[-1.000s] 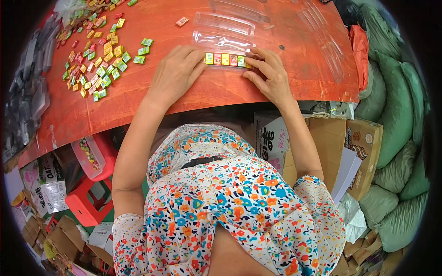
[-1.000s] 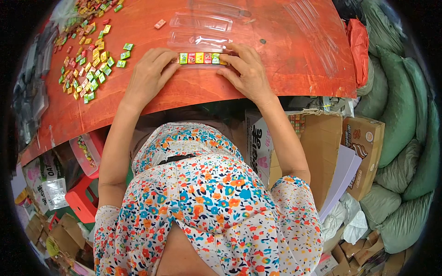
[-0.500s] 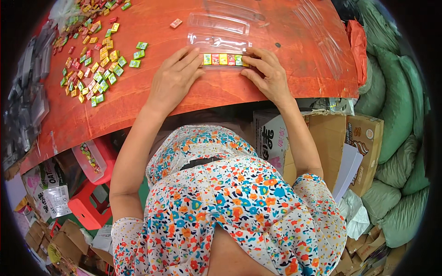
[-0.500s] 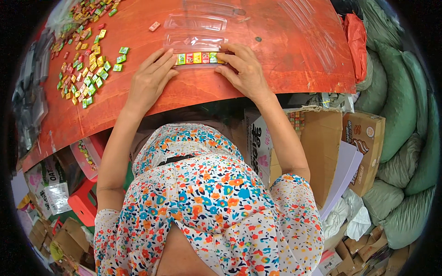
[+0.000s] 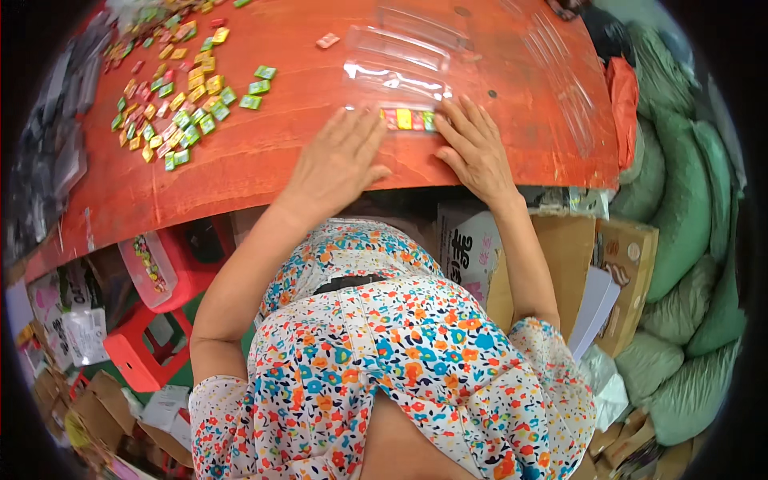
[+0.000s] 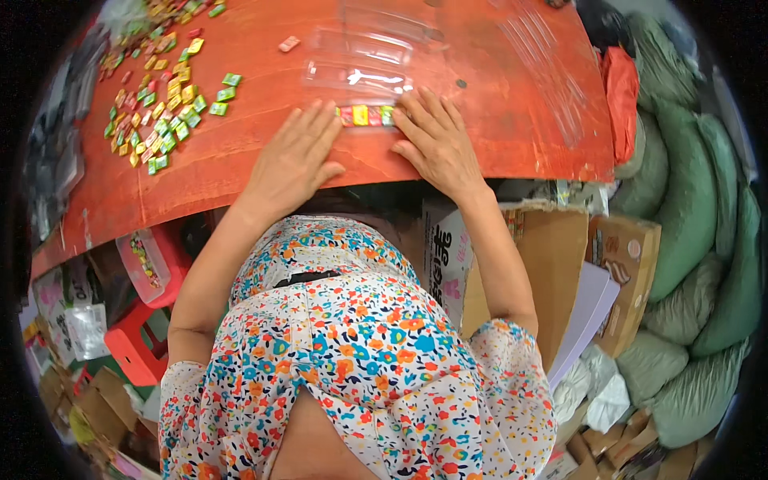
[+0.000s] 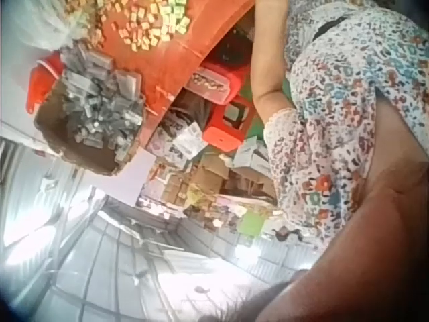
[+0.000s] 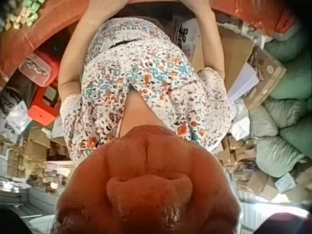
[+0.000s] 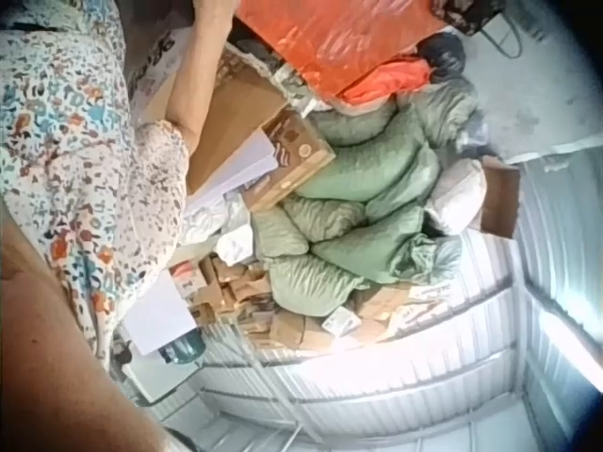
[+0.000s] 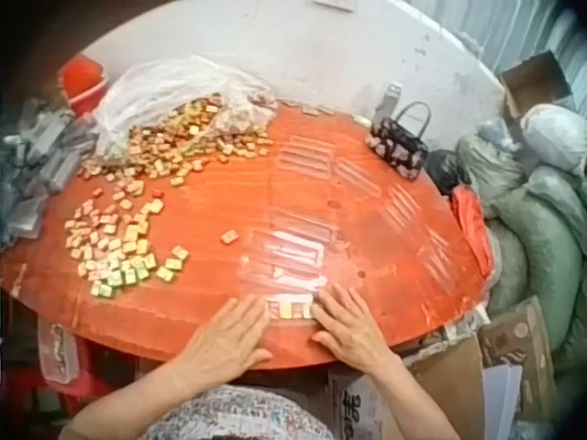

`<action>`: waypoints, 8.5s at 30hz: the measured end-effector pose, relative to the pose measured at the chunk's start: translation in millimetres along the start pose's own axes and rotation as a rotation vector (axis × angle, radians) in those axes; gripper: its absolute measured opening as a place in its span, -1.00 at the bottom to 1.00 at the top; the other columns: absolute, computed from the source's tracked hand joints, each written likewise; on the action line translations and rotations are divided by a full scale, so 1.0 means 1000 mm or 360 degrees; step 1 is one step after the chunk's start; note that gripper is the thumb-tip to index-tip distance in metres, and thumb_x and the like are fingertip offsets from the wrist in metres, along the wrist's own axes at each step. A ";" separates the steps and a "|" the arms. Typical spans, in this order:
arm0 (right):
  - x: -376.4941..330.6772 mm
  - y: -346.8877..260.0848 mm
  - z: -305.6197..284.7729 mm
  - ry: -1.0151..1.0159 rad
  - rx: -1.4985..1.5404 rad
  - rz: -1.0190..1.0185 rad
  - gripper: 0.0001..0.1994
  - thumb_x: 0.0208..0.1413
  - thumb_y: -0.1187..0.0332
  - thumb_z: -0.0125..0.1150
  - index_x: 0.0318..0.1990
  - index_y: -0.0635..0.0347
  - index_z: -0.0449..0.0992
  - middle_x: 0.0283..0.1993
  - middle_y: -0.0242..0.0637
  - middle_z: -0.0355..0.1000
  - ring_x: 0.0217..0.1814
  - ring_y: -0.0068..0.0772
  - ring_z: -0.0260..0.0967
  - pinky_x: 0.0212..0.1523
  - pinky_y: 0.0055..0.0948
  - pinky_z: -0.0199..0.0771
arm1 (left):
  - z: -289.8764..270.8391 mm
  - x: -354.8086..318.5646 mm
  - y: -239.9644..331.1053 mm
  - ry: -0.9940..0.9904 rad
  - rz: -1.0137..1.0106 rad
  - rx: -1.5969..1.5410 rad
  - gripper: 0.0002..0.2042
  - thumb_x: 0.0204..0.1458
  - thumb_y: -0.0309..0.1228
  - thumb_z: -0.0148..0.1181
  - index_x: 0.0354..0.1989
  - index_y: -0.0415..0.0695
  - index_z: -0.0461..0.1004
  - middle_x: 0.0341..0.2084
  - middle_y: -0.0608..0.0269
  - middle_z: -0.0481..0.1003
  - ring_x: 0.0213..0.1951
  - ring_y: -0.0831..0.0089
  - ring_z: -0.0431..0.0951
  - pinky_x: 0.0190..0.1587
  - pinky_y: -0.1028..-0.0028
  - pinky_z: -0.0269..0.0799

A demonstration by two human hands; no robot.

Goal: Sorting small colorful square pieces and placing them into clear plastic trays for packaging.

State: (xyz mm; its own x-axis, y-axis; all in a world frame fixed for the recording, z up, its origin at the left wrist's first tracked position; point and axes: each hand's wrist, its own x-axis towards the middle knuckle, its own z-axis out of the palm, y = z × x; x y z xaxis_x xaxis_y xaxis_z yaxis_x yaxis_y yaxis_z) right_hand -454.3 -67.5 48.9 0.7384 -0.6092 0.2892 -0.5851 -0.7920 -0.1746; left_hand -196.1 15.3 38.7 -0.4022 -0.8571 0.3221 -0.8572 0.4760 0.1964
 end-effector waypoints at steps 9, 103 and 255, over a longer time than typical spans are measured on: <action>0.068 -0.021 -0.008 0.0207 0.0263 -0.0069 -0.70 0.18 0.33 0.17 0.04 0.20 0.54 0.25 -0.12 0.36 0.33 -0.08 0.24 0.32 -0.15 0.19 | -0.013 -0.012 0.009 0.0303 -0.0112 -0.0209 -0.40 0.08 -0.14 0.19 0.20 -0.31 0.29 0.27 -0.06 0.23 0.33 0.04 0.16 0.38 0.12 0.01; 0.224 -0.142 0.057 -0.0486 0.0021 -0.1199 -0.24 0.20 -0.35 -0.46 0.42 -0.12 0.08 0.53 -0.27 -0.13 0.59 -0.09 -0.39 0.47 0.15 -0.56 | -0.070 -0.106 -0.115 0.0440 -0.1502 0.0636 -0.26 0.19 0.14 -0.14 0.33 -0.27 0.13 0.39 -0.04 0.03 0.42 -0.02 -0.09 0.34 -0.22 -0.30; 0.196 -0.127 0.044 -0.0148 0.0211 -0.1053 -0.72 -0.01 0.42 0.27 -0.08 0.10 0.58 -0.03 -0.33 0.49 0.04 -0.22 0.37 0.04 -0.26 0.34 | -0.048 -0.083 -0.041 0.0713 -0.1076 0.0218 -0.75 -0.17 -0.28 0.39 -0.36 -0.11 0.50 -0.36 0.28 0.39 -0.21 0.28 0.40 -0.17 0.29 0.33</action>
State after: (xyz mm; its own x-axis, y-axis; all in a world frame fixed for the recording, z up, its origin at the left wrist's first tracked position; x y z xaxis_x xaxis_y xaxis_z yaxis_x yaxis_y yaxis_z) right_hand -220.5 -88.5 86.2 0.9559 0.0089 0.2937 0.0414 -0.9937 -0.1045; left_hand -112.5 76.8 48.1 0.3569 -0.7762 0.5197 -0.9117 -0.1681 0.3749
